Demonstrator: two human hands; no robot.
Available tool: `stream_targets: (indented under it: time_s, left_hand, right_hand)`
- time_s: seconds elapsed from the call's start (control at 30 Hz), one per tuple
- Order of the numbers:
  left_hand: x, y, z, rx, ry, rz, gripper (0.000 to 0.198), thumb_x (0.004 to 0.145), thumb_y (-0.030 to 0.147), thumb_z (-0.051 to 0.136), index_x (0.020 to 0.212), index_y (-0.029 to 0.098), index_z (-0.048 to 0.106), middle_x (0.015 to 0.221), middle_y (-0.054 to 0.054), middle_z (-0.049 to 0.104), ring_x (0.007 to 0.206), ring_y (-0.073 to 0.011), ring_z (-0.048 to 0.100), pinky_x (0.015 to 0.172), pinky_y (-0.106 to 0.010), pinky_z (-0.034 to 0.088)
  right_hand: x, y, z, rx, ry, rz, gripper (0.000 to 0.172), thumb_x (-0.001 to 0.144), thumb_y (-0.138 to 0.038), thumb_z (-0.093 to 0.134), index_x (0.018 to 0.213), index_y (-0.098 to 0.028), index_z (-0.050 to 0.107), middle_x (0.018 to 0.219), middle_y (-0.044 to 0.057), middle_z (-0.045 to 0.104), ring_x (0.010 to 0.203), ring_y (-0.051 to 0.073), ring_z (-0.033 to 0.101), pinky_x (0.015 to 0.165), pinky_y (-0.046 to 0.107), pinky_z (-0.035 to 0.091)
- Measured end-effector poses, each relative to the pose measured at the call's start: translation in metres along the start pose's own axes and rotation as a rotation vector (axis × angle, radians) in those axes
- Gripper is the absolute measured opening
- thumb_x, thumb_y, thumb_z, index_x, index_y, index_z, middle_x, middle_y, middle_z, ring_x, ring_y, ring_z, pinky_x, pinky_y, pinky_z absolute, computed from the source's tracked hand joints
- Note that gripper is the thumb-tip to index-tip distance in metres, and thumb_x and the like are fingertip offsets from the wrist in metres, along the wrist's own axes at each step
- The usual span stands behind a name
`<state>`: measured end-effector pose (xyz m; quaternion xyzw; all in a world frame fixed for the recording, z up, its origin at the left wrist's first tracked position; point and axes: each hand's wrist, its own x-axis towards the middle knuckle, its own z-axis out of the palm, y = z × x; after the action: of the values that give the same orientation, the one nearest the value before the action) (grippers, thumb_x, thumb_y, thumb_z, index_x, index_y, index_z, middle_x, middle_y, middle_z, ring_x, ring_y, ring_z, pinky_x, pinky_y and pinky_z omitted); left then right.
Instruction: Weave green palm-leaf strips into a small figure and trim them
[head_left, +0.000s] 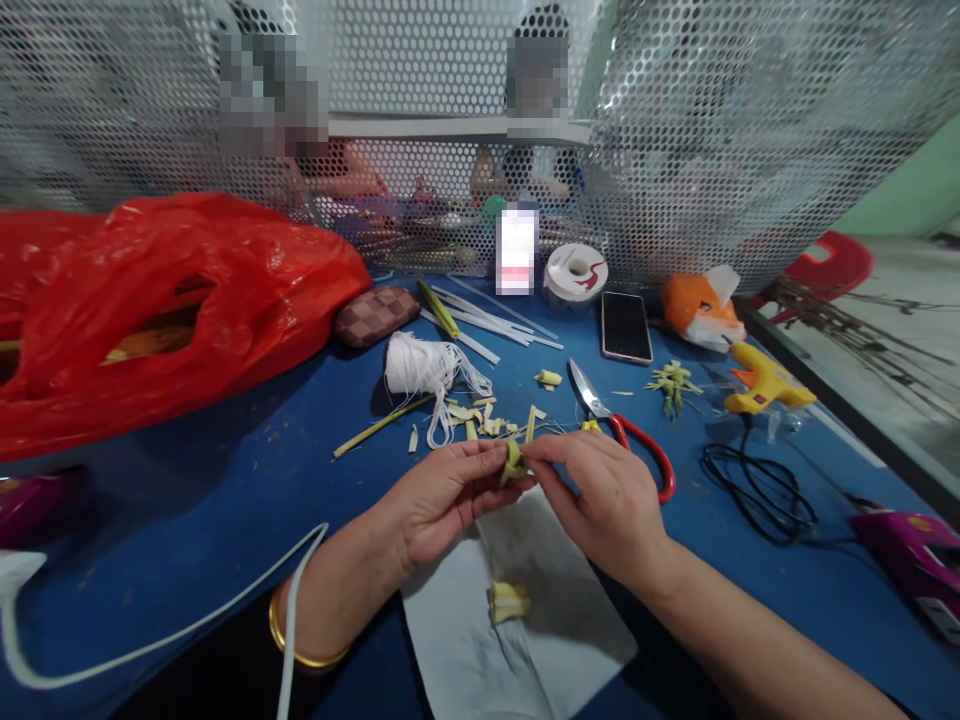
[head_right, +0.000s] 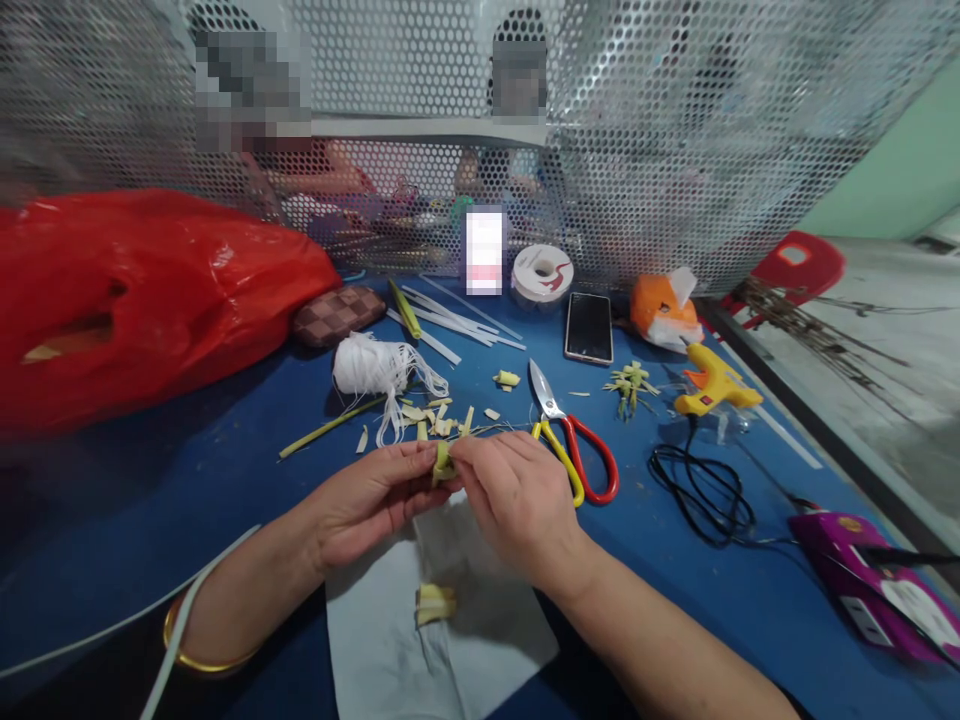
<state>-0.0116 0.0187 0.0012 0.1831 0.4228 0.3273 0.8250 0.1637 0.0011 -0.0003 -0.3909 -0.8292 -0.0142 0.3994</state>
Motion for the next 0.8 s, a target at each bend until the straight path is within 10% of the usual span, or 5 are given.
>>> stream_targets:
  time_s: [0.8]
  left_hand:
    - [-0.0038, 0.0001, 0.0064, 0.112, 0.075, -0.001, 0.013, 0.088, 0.008, 0.060, 0.088, 0.008, 0.072, 0.080, -0.009, 0.073, 0.066, -0.0139, 0.072, 0.057, -0.015, 0.054]
  right_hand:
    - [-0.0023, -0.0005, -0.0002, 0.266, -0.038, 0.260, 0.020, 0.089, -0.011, 0.058, 0.107, -0.018, 0.058, 0.083, 0.003, 0.070, 0.076, 0.015, 0.068, 0.069, 0.025, 0.053]
